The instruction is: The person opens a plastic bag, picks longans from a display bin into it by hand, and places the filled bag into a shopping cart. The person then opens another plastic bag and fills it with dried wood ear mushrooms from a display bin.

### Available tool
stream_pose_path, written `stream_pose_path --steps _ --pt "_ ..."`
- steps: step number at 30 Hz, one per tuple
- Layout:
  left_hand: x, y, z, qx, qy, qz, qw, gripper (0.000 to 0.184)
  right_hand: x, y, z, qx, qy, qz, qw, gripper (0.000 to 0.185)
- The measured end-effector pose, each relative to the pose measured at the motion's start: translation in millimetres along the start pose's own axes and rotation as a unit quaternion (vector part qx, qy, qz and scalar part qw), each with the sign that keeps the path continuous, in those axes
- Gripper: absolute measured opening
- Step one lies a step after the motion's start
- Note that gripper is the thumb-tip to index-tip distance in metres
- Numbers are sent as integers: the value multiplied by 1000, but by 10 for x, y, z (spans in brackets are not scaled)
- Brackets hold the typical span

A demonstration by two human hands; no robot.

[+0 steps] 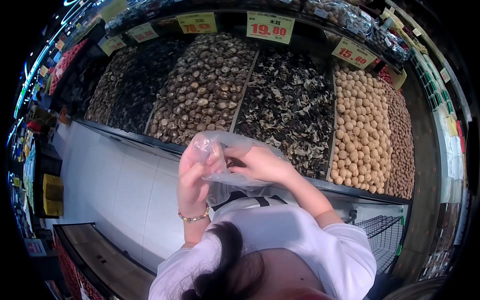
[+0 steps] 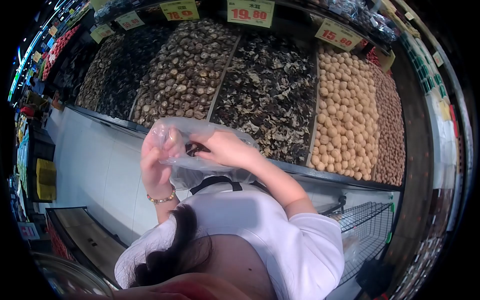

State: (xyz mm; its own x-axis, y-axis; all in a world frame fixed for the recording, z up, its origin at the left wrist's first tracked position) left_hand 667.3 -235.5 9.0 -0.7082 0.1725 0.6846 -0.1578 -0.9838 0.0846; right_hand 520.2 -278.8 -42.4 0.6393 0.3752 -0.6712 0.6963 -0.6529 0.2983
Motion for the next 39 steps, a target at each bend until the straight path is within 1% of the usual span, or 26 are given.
stream_pose_path --steps 3,4,7,8,9,11,12,13,15,17,19,21,23,25,26,27,29,32,35,38,39 --pt "11 -19 1 15 -12 24 1000 43 -222 -34 -59 65 -53 9 996 35" --pt "32 -27 1 21 -12 36 999 45 -240 -53 -27 40 -83 41 995 32" --pt "94 -19 20 74 -24 88 993 44 -377 -77 9 66 127 82 986 26" --pt "85 -11 16 83 -32 80 993 44 -405 -103 2 69 169 102 978 25" --pt "60 0 9 92 -40 71 992 44 -411 -130 47 61 234 141 960 28" --pt "47 7 18 100 -49 65 992 44 -362 -217 235 45 360 217 906 33" --pt "50 9 22 100 -51 69 991 44 -365 -283 355 68 401 258 876 34" --pt "55 3 20 99 -53 74 991 44 -342 -307 484 97 441 319 833 30" --pt "66 -7 10 92 -48 76 992 43 -423 -293 717 71 501 412 758 24" --pt "56 -10 10 91 -47 75 992 43 -563 -359 903 138 539 448 699 21" --pt "21 -24 19 94 -49 71 992 43 -690 -349 1315 151 472 504 707 18" --pt "25 -46 39 97 -48 72 991 42 -846 -284 1639 185 473 519 688 17" --pt "39 -59 63 98 -46 69 992 42 -966 -193 1899 225 454 526 683 18" --pt "47 -88 76 96 -45 64 992 41 -1006 -143 2129 236 482 534 653 17" --pt "33 -99 88 97 -49 62 992 40 -996 -158 2283 236 472 532 662 17" --pt "16 -113 97 99 -54 60 992 40 -982 -147 2269 238 469 561 640 14" --pt "13 -144 117 100 -52 60 992 38 -929 -155 2223 217 501 565 618 13" --pt "60 -209 141 94 -40 56 993 34 -789 -151 2533 242 539 519 617 16" --pt "94 -225 162 93 -46 36 994 32 -800 85 2735 230 592 514 576 25" --pt "147 -229 181 93 -45 22 994 31 -861 314 2882 221 606 493 584 51" --pt "144 -227 179 96 -42 14 994 31 -830 330 2870 238 612 499 566 60"
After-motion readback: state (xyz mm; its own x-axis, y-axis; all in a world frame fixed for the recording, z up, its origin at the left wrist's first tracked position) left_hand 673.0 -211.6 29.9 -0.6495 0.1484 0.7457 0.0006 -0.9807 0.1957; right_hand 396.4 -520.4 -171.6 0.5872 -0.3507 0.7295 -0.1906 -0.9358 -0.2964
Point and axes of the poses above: each hand's wrist, its own y-axis towards the middle knuckle, its own x-axis out of the palm, z = x × y, the point moved 2 cm from there along y, towards the middle knuckle, and after that the axes turned 1 degree about -y, right-handed, at the moved point
